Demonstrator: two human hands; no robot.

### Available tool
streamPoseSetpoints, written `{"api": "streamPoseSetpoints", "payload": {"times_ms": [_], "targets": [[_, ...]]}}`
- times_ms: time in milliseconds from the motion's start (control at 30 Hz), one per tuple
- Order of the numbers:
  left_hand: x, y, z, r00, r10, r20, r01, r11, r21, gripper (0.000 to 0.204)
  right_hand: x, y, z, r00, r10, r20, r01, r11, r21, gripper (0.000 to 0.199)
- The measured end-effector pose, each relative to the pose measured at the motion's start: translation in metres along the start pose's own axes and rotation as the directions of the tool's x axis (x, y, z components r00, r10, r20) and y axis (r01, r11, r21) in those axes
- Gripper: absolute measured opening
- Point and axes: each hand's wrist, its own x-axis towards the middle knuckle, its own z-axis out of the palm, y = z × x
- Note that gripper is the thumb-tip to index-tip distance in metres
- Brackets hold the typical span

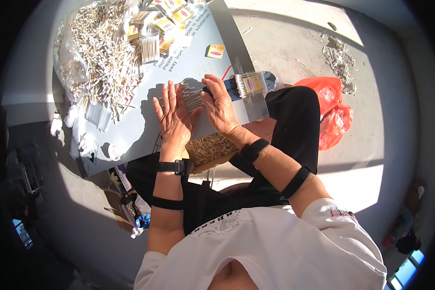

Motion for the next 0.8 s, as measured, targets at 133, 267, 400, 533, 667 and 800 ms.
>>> {"api": "streamPoseSetpoints", "payload": {"times_ms": [133,267,400,533,667,800], "targets": [[0.009,-0.002,0.002,0.998,-0.031,-0.048,0.025,0.994,-0.107,0.079,0.004,0.006,0.003,0.999,-0.022,-0.049,0.027,0.996,0.087,0.032],[0.013,-0.023,0.011,0.911,-0.341,-0.230,0.108,0.739,-0.665,0.063,0.019,0.006,0.005,0.997,-0.044,-0.060,0.049,0.994,0.095,0.038],[0.026,-0.024,0.018,0.853,-0.456,-0.255,0.085,0.602,-0.794,0.059,0.039,0.013,0.021,0.991,-0.071,-0.112,0.077,0.996,0.047,0.041],[0.035,-0.004,0.025,0.825,-0.509,-0.246,0.064,0.516,-0.854,0.057,0.047,0.013,0.037,0.993,-0.066,-0.096,0.069,0.997,0.028,0.040],[0.034,-0.011,0.021,0.879,-0.392,-0.273,0.054,0.650,-0.758,0.057,0.047,0.013,0.033,0.995,-0.019,-0.102,0.036,0.985,0.168,0.038],[0.031,-0.013,0.012,0.988,-0.124,-0.089,0.094,0.955,-0.281,0.072,0.042,0.022,0.016,0.985,0.129,-0.112,-0.093,0.955,0.283,0.034]]}}
